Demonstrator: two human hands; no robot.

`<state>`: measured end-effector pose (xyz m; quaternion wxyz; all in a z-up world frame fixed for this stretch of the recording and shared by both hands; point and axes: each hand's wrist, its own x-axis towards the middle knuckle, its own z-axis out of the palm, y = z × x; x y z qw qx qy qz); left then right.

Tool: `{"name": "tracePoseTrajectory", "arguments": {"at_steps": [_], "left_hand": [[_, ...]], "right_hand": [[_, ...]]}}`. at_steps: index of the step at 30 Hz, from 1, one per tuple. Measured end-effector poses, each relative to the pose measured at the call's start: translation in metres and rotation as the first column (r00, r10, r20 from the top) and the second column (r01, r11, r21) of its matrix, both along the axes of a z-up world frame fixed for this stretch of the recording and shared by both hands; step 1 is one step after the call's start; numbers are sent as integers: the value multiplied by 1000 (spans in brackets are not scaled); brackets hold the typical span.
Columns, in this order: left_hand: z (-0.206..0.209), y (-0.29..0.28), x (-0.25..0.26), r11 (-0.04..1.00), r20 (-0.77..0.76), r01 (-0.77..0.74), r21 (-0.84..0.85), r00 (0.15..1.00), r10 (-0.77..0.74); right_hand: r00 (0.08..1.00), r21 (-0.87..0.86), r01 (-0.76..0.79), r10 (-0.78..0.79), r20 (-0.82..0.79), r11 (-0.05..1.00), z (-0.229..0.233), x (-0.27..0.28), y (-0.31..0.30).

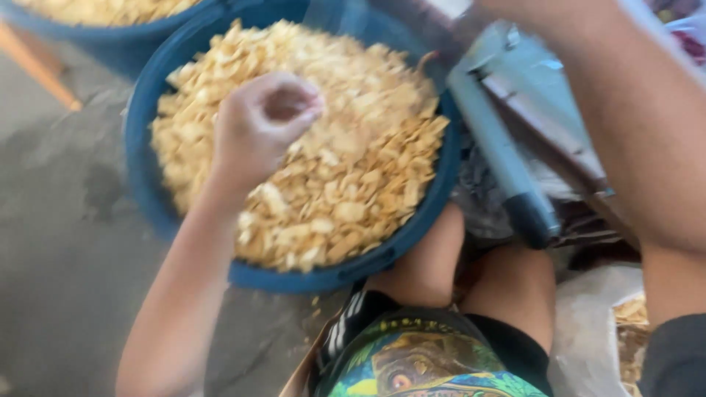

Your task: Filling small plastic bags with snacks from a large container and sealing them with a heat sealer.

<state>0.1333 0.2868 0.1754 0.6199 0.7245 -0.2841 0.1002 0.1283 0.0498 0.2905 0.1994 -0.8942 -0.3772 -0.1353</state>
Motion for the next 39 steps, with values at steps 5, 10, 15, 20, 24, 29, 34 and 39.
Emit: {"name": "tracePoseTrajectory", "arguments": {"at_steps": [5, 10, 15, 20, 24, 29, 34, 39], "left_hand": [[-42, 94, -37, 936, -392, -264, -233, 906, 158], [-47, 201, -43, 720, -476, -629, -295, 750, 460], [-66, 342, -21, 608, -373, -794, 6, 562, 738], [-14, 308, -44, 628, -130, -746, 221, 616, 777], [-23, 273, -36, 742, 204, -664, 87, 741, 639], [-35, 215, -19, 735, 294, -649, 200, 755, 587], [-45, 156, -12, 833, -88, -492, 252, 846, 526], [-27, 100, -44, 894, 9, -373, 248, 924, 383]], "right_hand": [[910, 212, 151, -52, -411, 966, -81, 30, 50], [692, 269, 349, -54, -720, 898, -115, 60, 91], [858, -169, -164, 56, -510, 972, -150, 12, 202], [944, -659, -324, 185, -274, 679, -208, -16, 265], [982, -777, -180, 64, -178, 604, -195, -21, 255], [964, -728, -155, -59, -260, 668, -185, -1, 200], [999, -724, -35, 46, -5, 689, -205, 21, 147], [996, -633, 83, -53, 67, 770, -201, 29, 109]]}}
